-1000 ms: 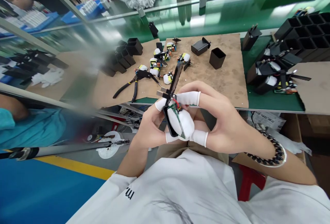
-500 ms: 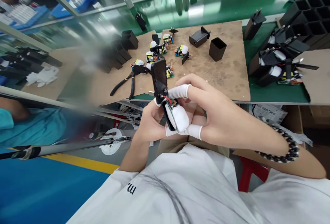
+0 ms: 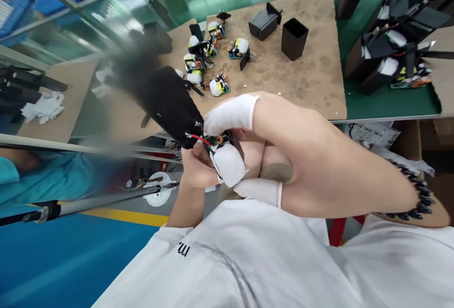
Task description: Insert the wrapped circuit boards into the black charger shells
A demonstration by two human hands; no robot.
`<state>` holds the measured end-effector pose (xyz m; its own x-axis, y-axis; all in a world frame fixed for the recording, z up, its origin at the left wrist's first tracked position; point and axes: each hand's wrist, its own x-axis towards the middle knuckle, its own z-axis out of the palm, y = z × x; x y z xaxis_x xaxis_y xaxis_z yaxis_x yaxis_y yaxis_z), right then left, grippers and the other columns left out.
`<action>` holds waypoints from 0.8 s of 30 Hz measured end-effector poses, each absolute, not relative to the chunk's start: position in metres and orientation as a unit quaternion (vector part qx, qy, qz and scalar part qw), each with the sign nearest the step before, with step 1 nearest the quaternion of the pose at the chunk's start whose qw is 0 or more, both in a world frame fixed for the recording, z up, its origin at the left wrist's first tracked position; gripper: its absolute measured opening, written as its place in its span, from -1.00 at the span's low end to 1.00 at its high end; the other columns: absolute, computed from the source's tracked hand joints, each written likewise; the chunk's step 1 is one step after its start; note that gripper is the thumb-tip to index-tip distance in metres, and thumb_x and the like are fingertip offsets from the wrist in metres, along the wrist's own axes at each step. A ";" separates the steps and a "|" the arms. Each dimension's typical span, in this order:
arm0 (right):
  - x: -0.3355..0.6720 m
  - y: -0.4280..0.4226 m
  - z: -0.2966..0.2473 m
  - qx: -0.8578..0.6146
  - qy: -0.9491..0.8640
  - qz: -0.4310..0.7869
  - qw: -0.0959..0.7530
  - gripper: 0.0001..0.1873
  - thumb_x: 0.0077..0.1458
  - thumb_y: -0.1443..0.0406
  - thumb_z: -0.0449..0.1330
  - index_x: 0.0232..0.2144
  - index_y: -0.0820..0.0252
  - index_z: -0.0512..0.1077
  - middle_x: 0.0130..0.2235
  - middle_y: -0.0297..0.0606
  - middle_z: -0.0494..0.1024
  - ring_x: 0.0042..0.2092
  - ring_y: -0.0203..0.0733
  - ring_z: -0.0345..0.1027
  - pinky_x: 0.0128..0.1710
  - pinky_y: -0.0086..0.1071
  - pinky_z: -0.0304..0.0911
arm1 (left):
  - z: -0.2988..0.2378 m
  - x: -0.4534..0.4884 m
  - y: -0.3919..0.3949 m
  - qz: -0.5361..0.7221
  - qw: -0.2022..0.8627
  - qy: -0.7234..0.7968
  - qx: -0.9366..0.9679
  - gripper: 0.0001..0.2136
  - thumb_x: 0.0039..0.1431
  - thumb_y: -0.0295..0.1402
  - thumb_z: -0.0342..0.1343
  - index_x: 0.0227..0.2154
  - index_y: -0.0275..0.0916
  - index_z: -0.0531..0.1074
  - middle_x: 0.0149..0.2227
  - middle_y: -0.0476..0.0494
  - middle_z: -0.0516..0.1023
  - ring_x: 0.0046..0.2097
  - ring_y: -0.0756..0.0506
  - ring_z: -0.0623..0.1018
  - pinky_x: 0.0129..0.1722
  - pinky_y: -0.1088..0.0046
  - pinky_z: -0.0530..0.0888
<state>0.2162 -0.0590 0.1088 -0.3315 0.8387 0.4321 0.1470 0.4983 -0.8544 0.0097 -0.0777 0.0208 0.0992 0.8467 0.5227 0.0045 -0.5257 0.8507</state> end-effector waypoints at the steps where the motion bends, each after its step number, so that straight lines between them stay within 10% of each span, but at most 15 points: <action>1: 0.215 -0.060 0.108 -0.342 -0.726 0.364 0.472 -0.68 0.17 -0.04 0.33 -0.11 -0.09 0.59 0.04 -0.36 0.63 0.18 -0.03 0.55 0.09 -0.18 0.62 | 0.018 0.008 -0.079 0.583 0.359 0.340 0.645 -0.30 -0.25 0.19 0.52 -0.06 -0.08 0.60 -0.05 -0.16 0.64 0.05 -0.33 0.66 0.16 0.07 0.57; 12: 0.233 -0.021 0.127 -0.189 -0.880 0.305 0.312 -0.62 0.27 0.24 0.26 0.12 -0.11 0.52 0.24 -0.39 0.57 0.28 -0.07 0.48 0.23 -0.21 0.53 | 0.038 0.013 -0.075 0.483 0.507 0.381 0.604 -0.33 -0.22 -0.04 0.59 -0.02 -0.21 0.57 -0.04 -0.23 0.68 0.06 -0.31 0.68 0.16 0.18 0.60; 17: 0.228 0.014 0.110 -0.106 -0.912 0.279 0.280 -0.62 0.30 0.33 0.13 0.07 -0.12 0.56 0.42 -0.52 0.35 0.51 0.01 0.06 0.45 0.10 0.20 | 0.048 0.013 -0.061 0.334 0.731 0.271 0.530 -0.28 -0.51 -0.14 0.67 -0.17 -0.26 0.61 -0.20 -0.26 0.70 -0.10 -0.35 0.71 -0.03 0.14 0.67; 24: 0.235 0.011 0.092 -0.215 -0.921 0.182 0.270 -0.66 0.27 0.40 0.18 -0.02 -0.04 0.62 -0.13 -0.37 0.77 -0.17 -0.13 0.70 -0.20 -0.35 0.61 | 0.046 0.011 -0.065 0.349 0.733 0.330 0.483 -0.23 -0.49 -0.32 0.67 -0.05 -0.29 0.60 -0.18 -0.26 0.69 -0.10 -0.31 0.68 -0.03 0.20 0.64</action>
<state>0.2349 0.0114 0.0916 -0.7617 0.4947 0.4183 0.2988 0.8412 -0.4507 0.0110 -0.0648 0.0457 0.5394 0.8291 -0.1470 -0.1923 0.2913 0.9371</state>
